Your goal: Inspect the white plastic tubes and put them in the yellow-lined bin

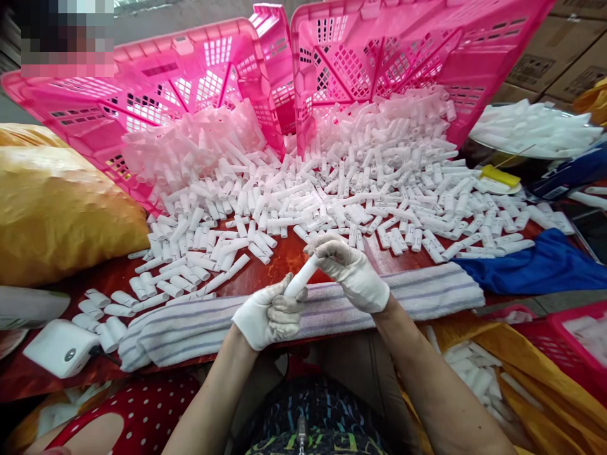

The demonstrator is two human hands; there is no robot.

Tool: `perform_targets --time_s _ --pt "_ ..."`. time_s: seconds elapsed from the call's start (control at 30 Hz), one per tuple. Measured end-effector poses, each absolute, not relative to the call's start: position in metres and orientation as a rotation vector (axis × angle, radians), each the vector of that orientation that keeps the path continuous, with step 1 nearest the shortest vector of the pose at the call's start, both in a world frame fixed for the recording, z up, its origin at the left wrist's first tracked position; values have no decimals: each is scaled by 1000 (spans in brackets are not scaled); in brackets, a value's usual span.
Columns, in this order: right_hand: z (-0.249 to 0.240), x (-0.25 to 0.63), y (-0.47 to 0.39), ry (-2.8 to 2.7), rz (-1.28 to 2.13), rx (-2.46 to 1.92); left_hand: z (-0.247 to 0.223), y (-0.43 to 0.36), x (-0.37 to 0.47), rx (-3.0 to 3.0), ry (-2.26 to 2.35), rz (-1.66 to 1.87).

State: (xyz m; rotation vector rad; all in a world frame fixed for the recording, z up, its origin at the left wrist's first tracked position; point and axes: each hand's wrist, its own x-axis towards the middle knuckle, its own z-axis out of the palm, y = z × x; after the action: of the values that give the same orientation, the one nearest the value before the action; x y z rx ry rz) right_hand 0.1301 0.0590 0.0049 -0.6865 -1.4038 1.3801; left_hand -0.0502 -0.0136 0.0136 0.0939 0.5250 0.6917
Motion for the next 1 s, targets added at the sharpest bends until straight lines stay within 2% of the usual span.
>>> perform_targets --time_s 0.1,0.27,0.33,0.5,0.57,0.67,0.73,0.93,1.0 --pt "5 134 59 -1362 1440 -755 12 -17 -34 285 704 755" --pt "8 135 60 -1210 1431 -975 9 -21 -3 931 1392 1138" --pt "9 138 58 -1227 1412 -919 12 -19 -6 869 1300 1097" --pt "12 148 52 -1260 1442 -765 19 -17 -20 458 647 649" --pt "14 148 51 -1230 1439 -796 19 -19 -15 557 765 741" --pt "16 147 47 -1202 1383 -856 14 -24 1 963 1264 1030" --pt "17 146 43 -1217 1337 -877 12 -27 11 1177 1469 1077" --pt "14 155 29 -1087 1322 -948 11 -25 27 1128 1402 1013" --pt "13 163 30 -1050 1355 -968 13 -19 26 945 1223 972"
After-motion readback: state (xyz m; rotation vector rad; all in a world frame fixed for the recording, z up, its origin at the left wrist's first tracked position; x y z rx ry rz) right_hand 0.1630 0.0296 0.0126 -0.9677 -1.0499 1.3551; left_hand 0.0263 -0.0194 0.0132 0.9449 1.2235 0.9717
